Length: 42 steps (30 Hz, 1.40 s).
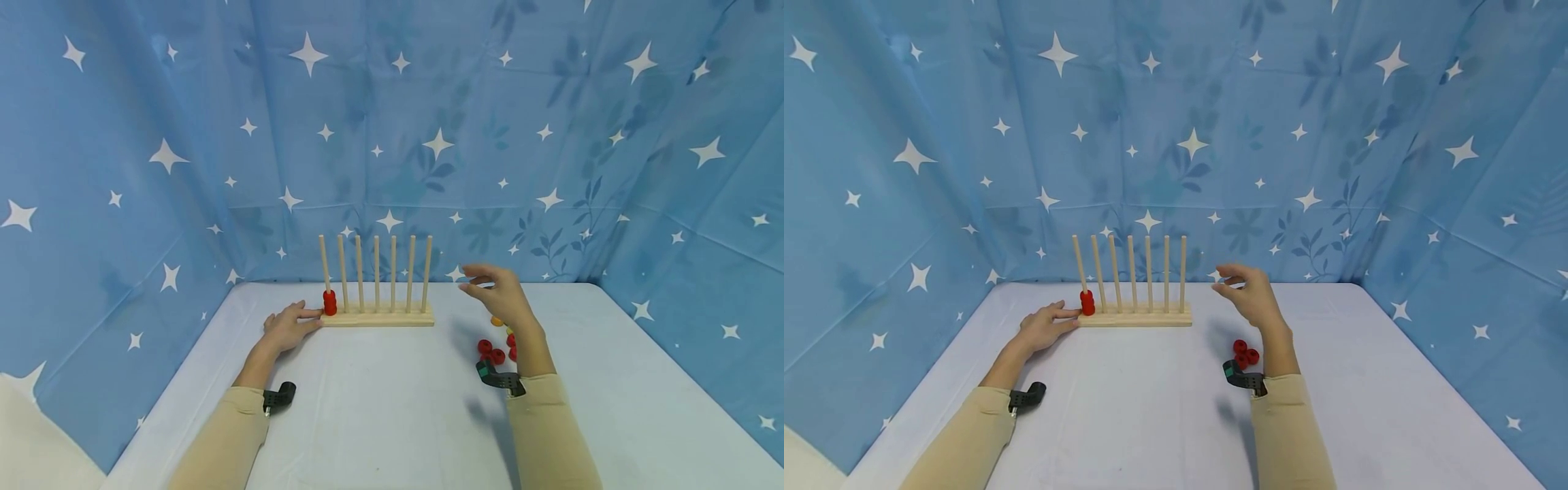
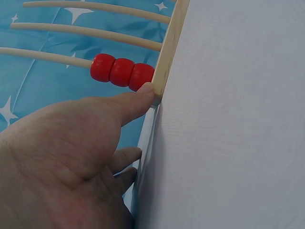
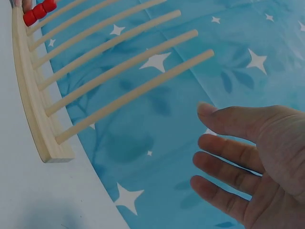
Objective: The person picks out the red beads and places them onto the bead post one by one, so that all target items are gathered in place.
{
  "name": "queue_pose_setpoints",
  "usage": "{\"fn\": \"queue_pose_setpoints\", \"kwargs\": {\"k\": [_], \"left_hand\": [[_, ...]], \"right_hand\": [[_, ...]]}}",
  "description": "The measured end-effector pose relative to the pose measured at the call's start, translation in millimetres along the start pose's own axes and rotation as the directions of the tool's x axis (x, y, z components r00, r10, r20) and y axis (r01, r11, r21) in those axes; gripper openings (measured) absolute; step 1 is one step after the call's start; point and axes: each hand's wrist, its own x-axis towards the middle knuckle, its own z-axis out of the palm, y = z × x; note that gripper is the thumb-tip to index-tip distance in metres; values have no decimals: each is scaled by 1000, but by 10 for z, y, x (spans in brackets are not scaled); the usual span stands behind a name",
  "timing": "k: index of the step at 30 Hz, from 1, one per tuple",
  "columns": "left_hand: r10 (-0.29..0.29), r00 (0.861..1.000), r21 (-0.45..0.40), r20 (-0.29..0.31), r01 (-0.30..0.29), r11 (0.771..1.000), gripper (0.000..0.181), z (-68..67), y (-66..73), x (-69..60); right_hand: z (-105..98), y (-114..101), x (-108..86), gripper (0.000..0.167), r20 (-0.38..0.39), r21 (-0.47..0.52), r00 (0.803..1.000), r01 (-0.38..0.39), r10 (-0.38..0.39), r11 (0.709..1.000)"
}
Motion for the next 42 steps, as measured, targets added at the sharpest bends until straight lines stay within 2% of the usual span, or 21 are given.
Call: {"fn": "queue_pose_setpoints", "kwargs": {"k": [8, 16, 21, 26, 42], "left_hand": [[1, 1000, -3, 0, -1, 1000, 40, 14, -19, 14], [6, 1000, -1, 2, -6, 1000, 40, 15, -24, 10], [8, 1000, -6, 4, -8, 1000, 40, 13, -18, 2], [9, 1000, -9, 6, -9, 1000, 40, 8, -10, -4], [10, 1000, -11, 5, -10, 1000, 40, 1, -4, -1]], "right_hand": [[-23, 85, -23, 41, 51, -50, 997, -57, 59, 997], [-24, 194, -31, 37, 120, -39, 988, -98, 102, 994], [-42, 269, -49, 36, 177, -47, 970, -164, 170, 985], [-85, 340, -90, 35, 243, -48, 940, -236, 240, 971], [-146, 417, -148, 36, 345, -18, 905, -258, 248, 966]]}}
